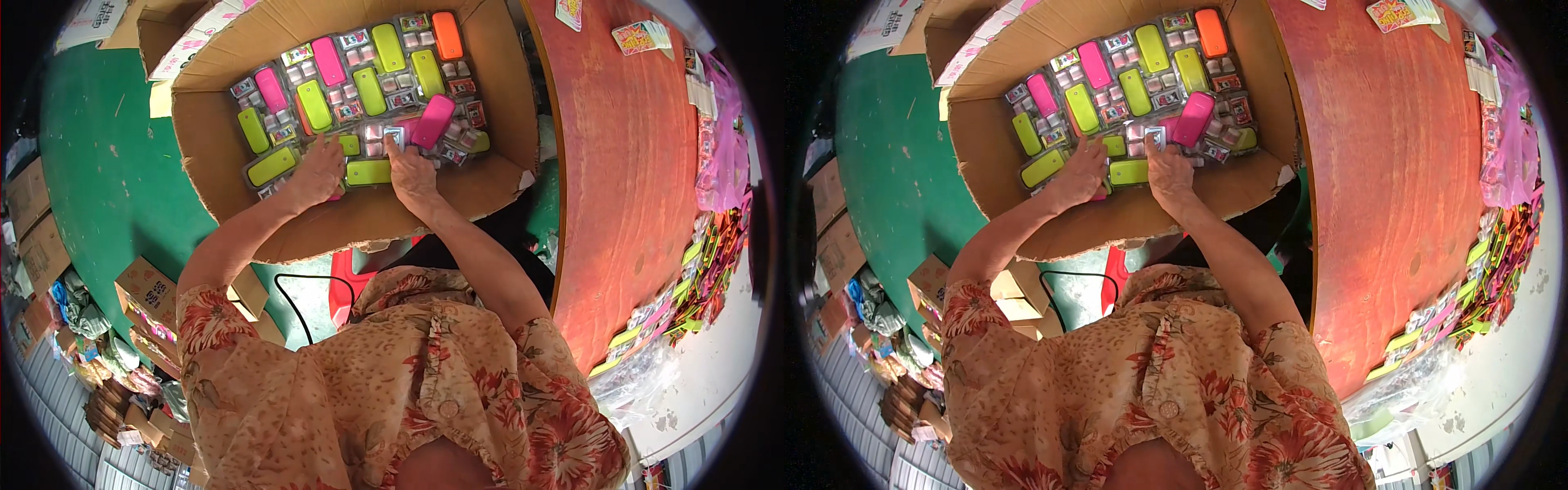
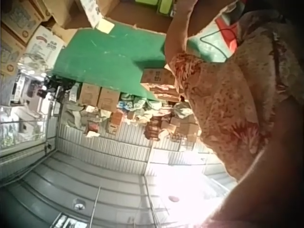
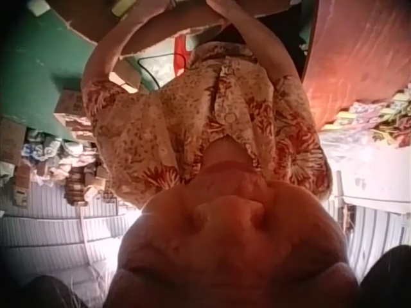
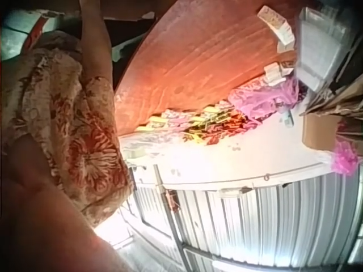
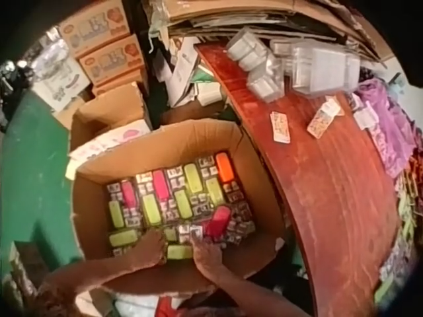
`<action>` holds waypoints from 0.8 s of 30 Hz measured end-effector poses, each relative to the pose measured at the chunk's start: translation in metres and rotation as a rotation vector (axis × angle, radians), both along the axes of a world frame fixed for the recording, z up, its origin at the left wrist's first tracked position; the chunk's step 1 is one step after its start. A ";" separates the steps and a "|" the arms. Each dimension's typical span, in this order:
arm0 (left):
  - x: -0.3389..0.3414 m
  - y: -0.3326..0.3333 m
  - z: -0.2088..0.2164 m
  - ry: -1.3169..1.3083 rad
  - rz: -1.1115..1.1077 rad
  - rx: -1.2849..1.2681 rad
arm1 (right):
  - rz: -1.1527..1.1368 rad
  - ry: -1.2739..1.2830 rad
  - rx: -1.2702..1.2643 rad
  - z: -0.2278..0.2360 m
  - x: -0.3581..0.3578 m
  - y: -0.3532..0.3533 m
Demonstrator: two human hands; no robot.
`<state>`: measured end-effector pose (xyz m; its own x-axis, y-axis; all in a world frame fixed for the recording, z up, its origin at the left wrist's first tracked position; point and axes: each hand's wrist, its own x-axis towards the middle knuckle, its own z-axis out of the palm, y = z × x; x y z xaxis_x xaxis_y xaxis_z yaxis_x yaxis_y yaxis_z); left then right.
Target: Packaging small items into colorful plastic cases and organizing them into a cardboard box.
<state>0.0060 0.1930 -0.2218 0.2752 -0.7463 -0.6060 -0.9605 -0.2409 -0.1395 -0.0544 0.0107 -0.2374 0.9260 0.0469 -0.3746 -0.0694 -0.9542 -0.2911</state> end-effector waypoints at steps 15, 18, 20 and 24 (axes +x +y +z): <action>-0.022 -0.001 0.001 0.032 0.219 -0.249 | -0.014 0.060 0.063 0.003 0.001 0.000; -0.030 -0.004 -0.005 -0.001 0.256 -0.240 | -0.009 0.048 0.064 0.002 0.003 -0.001; -0.036 -0.004 -0.008 -0.028 0.318 -0.284 | 0.005 0.031 0.058 0.000 0.002 -0.002; -0.041 -0.005 0.001 -0.032 0.342 -0.362 | -0.026 0.011 0.156 0.000 -0.001 -0.001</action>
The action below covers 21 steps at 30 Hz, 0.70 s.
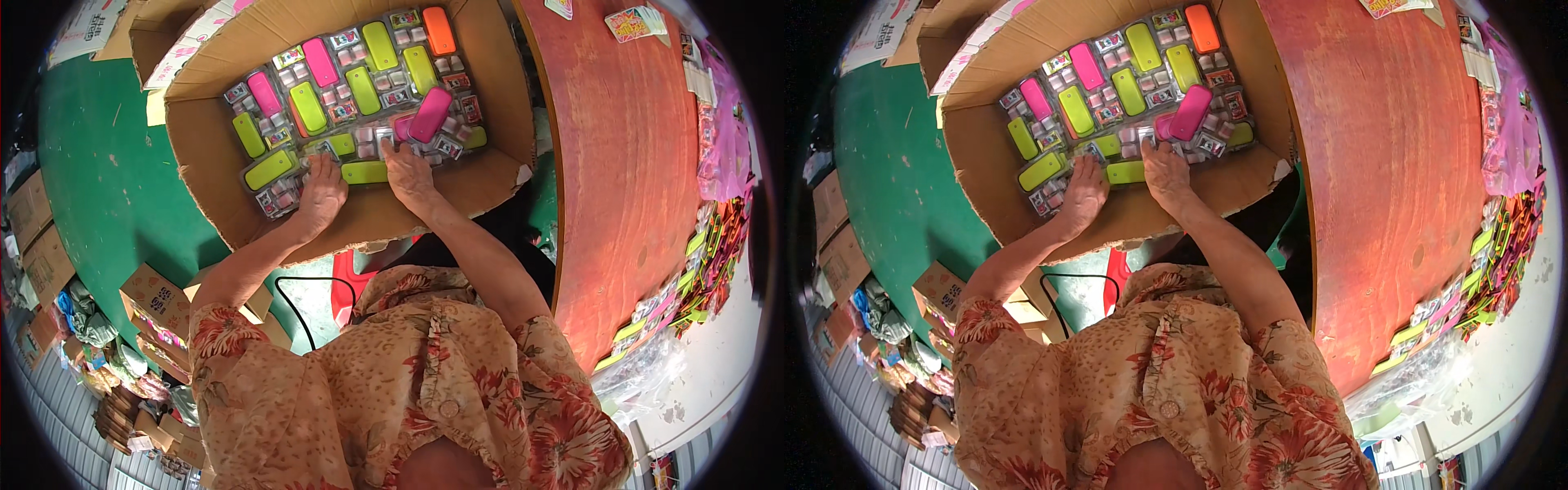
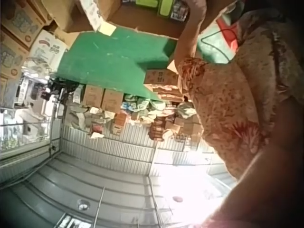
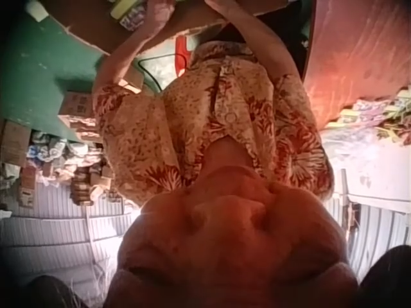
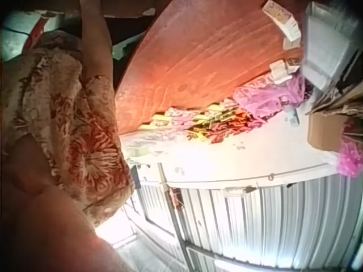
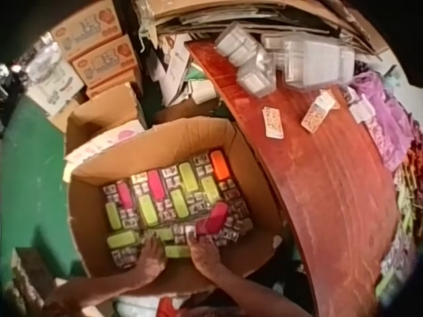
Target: Packaging small items into colorful plastic cases and organizing them into a cardboard box.
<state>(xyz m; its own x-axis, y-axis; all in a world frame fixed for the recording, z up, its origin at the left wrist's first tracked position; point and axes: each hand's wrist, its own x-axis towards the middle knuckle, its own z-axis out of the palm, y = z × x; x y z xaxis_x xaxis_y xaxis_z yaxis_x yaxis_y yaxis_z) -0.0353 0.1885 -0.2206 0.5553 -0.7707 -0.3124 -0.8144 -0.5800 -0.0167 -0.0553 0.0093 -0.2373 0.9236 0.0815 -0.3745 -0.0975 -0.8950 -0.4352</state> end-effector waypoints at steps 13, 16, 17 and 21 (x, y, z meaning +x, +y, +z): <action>0.042 -0.053 -0.009 0.011 0.378 -0.471 | 0.057 -0.088 0.024 -0.015 -0.003 0.005; 0.060 -0.078 -0.021 0.179 0.461 -0.550 | 0.049 -0.147 0.100 -0.008 -0.004 0.003; 0.065 -0.087 -0.024 0.270 0.493 -0.607 | 0.061 -0.172 0.100 -0.006 -0.005 0.002; 0.075 -0.120 -0.033 0.441 0.421 -0.590 | 0.009 -0.214 0.104 -0.001 -0.008 0.002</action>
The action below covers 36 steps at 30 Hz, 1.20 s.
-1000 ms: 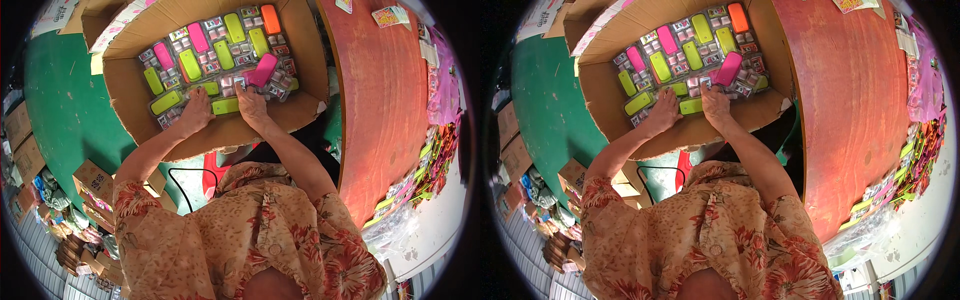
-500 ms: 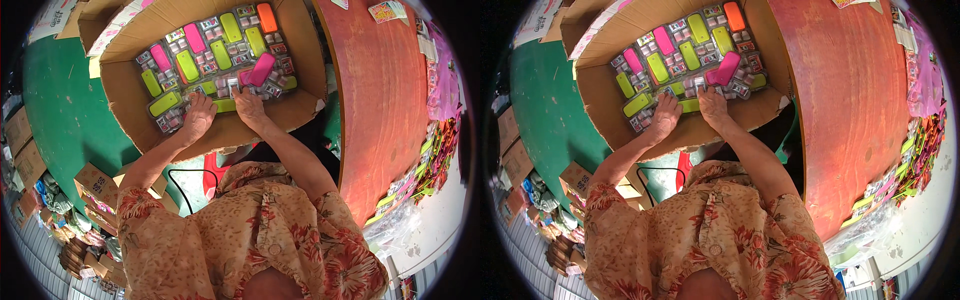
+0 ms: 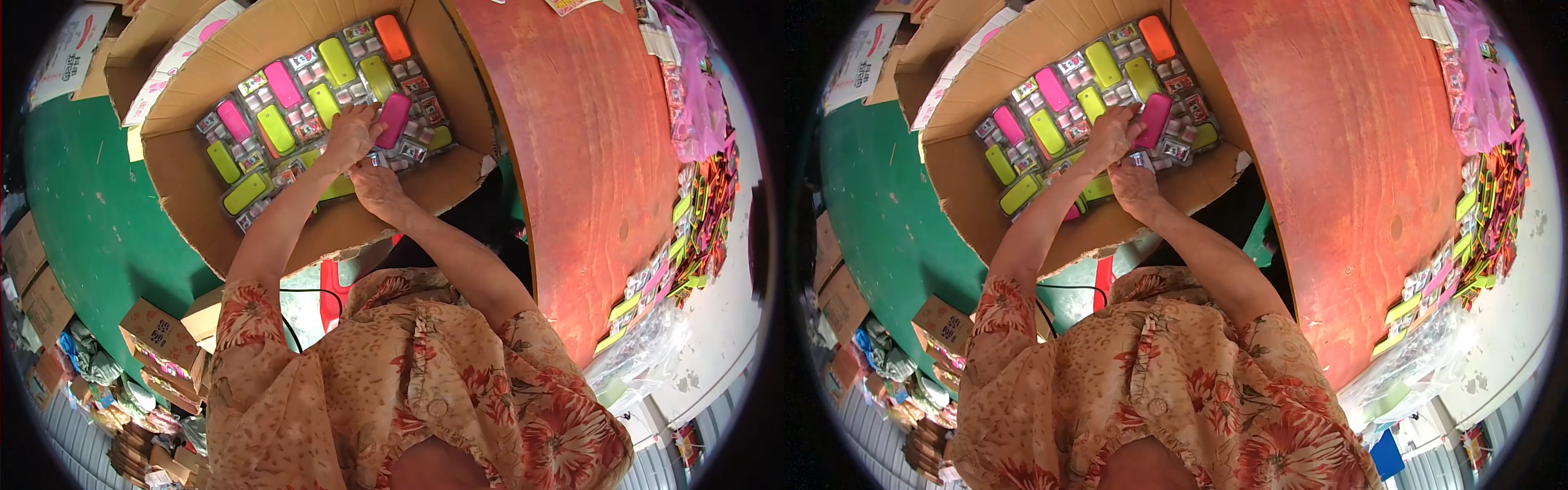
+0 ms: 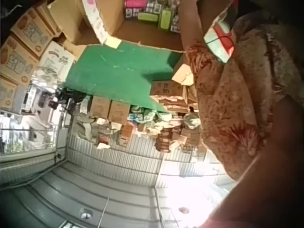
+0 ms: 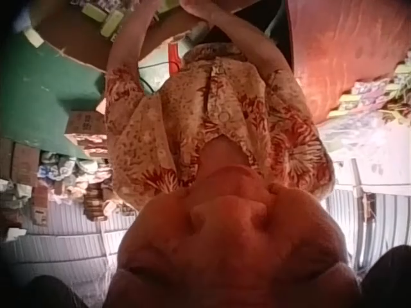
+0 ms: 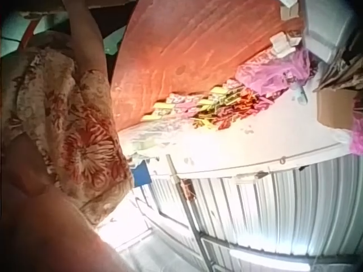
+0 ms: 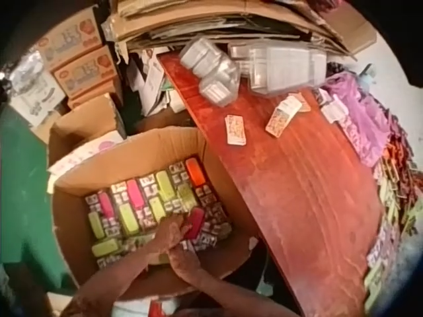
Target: Packaging small items into colorful plastic cases and organizing them into a cardboard box.
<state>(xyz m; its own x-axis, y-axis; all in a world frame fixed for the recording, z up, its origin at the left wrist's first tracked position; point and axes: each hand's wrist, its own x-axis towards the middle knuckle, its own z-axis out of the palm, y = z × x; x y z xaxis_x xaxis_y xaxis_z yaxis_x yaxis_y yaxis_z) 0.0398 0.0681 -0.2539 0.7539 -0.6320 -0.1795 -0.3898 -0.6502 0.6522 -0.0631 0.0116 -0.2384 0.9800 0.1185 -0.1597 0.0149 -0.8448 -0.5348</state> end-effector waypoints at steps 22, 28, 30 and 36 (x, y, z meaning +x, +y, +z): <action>0.020 0.016 -0.053 0.176 0.040 -0.190 | 0.113 -0.095 0.721 0.180 -0.060 -0.031; 0.032 0.021 0.025 -0.246 0.290 -0.275 | -0.584 -0.409 0.105 0.241 -0.173 -0.165; 0.028 0.007 0.076 -0.392 0.227 -0.403 | -1.073 -0.423 -0.141 0.211 -0.255 -0.222; -0.065 -0.134 0.190 -0.466 -0.341 -0.611 | -1.772 0.027 -0.914 0.214 -0.414 -0.293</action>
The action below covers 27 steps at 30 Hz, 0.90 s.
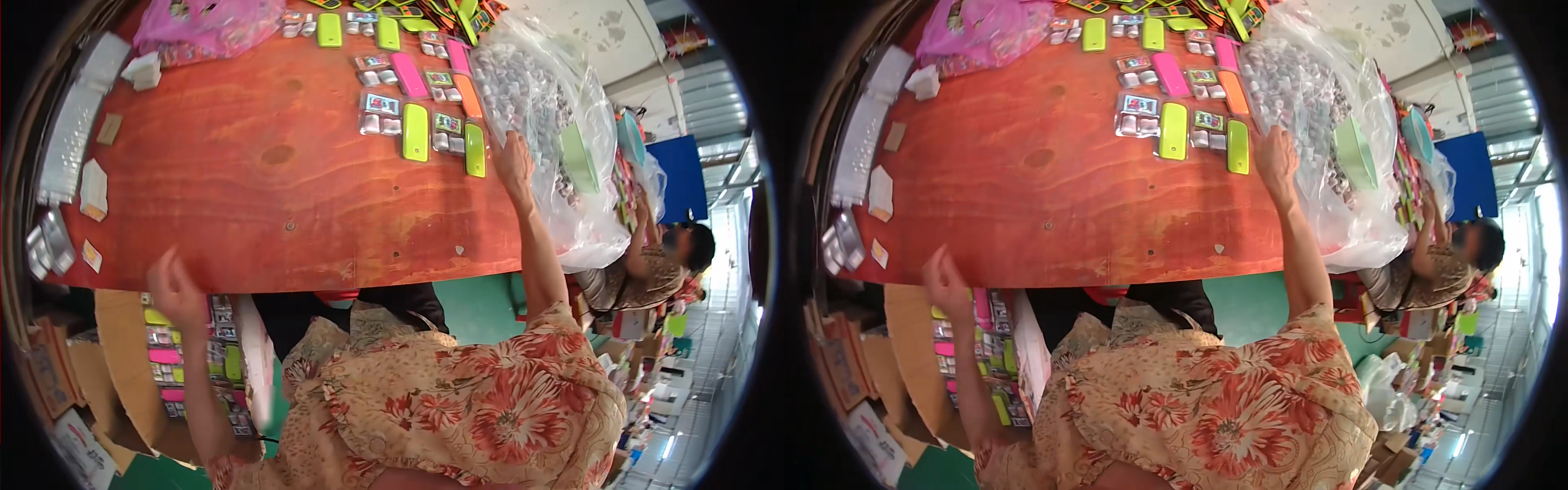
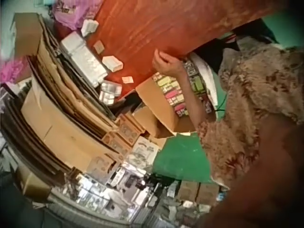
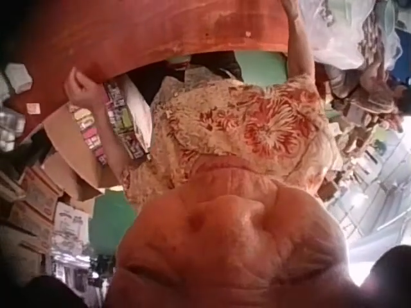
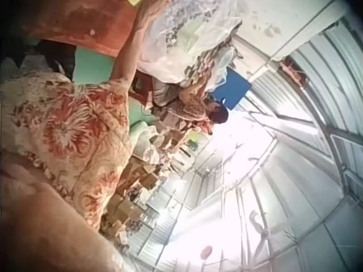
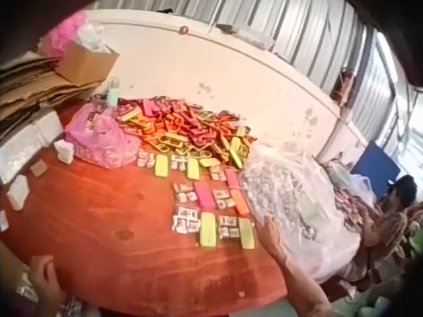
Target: Packaging small items into colorful plastic cases and organizing them into a cardboard box.
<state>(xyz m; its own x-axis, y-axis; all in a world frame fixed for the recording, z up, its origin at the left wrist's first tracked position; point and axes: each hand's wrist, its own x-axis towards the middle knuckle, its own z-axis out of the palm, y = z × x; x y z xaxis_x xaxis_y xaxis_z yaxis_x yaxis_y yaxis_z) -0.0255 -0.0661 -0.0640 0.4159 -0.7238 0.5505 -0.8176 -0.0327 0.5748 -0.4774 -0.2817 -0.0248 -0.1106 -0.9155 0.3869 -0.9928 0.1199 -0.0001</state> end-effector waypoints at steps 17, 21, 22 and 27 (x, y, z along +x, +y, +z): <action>-0.156 -0.244 0.031 0.762 -0.291 0.851 | 0.068 -1.099 0.337 -0.014 -0.041 0.005; -0.168 -0.241 0.043 0.715 -0.283 0.795 | 0.083 -1.259 0.421 0.007 -0.010 0.006; -0.172 -0.242 0.045 0.698 -0.298 0.841 | 0.130 -1.323 0.446 0.003 -0.001 0.002; -0.169 -0.259 0.001 0.360 -0.324 0.866 | 0.189 -1.273 0.581 -0.022 0.051 -0.025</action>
